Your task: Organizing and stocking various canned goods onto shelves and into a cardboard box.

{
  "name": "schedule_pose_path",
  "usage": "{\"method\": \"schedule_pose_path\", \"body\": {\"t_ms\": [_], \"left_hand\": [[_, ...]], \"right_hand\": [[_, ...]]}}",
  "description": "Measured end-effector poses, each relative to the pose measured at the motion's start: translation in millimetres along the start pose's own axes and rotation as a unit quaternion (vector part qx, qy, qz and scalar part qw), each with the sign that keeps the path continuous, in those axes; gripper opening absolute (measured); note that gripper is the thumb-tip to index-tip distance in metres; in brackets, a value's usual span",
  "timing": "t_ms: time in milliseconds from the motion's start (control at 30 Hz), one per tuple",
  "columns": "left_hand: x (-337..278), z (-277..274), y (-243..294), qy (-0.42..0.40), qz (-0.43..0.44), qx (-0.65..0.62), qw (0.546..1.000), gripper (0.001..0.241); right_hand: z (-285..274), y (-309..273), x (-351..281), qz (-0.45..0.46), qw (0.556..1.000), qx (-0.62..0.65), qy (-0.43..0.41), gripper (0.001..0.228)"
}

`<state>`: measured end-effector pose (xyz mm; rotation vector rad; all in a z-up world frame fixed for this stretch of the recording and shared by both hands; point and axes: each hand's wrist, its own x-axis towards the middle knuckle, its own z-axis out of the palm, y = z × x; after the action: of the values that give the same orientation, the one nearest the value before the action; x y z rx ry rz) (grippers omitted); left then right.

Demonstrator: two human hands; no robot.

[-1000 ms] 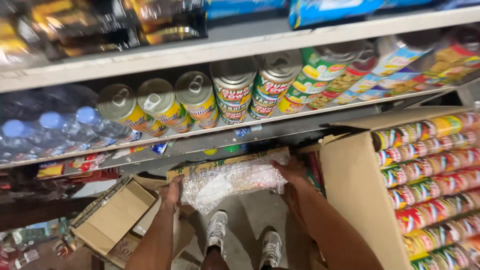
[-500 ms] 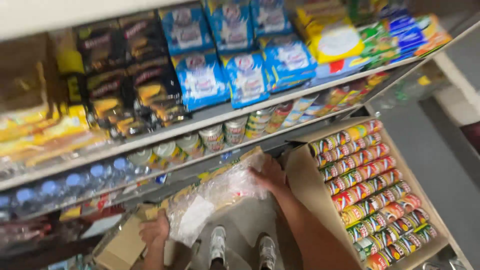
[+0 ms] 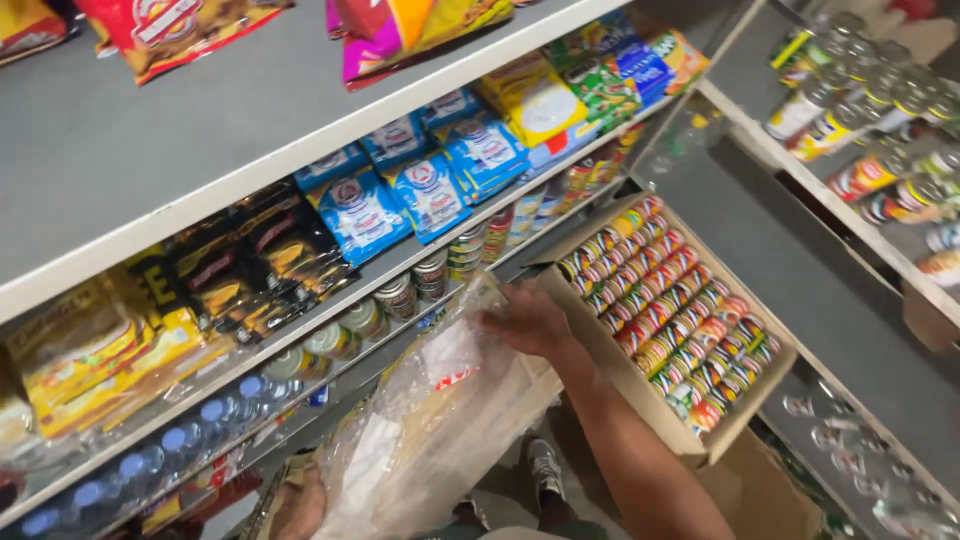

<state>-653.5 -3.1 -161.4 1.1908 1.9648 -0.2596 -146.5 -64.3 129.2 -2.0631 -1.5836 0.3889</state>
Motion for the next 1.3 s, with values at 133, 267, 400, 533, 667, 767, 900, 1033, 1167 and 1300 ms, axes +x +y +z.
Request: {"method": "schedule_pose_path", "body": {"t_ms": [133,267,400,533,667,767,900,1033,1167,1300], "left_hand": [[27.6,-18.7,-11.3,0.038,0.095,-0.024,0.994,0.11],[30.4,-22.0,-9.9,0.061,0.163,-0.082,0.981,0.104],[-27.6,-50.4,35.2,0.019,0.091,-0.013,0.996,0.106],[-144.7,-105.8,124.6,-0.035,0.097,0.094,0.99,0.104],[-182.2,-114.6,168.8,-0.063,0.267,0.127,0.953,0.104],[-277.1,-138.8,228.3,-0.101,0.32,0.15,0.93,0.102],[-367.8,-146.3,289.2,-0.11,0.382,0.175,0.901,0.09],[-414.5,-136.7,333.8,-0.121,0.478,0.145,0.858,0.081],[-454.8,-114.8,377.5,-0.137,0.543,0.129,0.818,0.079],[-468.1,-79.9,410.4,-0.145,0.633,0.089,0.755,0.08]], "right_hand": [[-41.9,-24.7,-14.9,0.08,0.996,0.036,-0.011,0.044],[-97.4,-62.6,-32.4,0.121,0.99,0.067,0.006,0.044],[-150.8,-95.9,-55.4,0.164,0.981,-0.011,0.102,0.044],[-197.3,-92.3,-92.5,0.173,0.971,-0.044,0.159,0.048],[-246.6,-81.9,-140.7,0.237,0.95,-0.068,0.189,0.047],[-270.6,-57.4,-199.5,0.281,0.926,-0.078,0.24,0.047],[-288.5,-38.0,-273.6,0.288,0.892,-0.066,0.341,0.043],[-297.4,-67.2,-311.2,0.342,0.839,-0.023,0.422,0.04],[-295.2,-80.9,-331.2,0.365,0.79,-0.017,0.493,0.041],[-271.2,-51.1,-370.7,0.406,0.762,-0.103,0.493,0.048]]}}
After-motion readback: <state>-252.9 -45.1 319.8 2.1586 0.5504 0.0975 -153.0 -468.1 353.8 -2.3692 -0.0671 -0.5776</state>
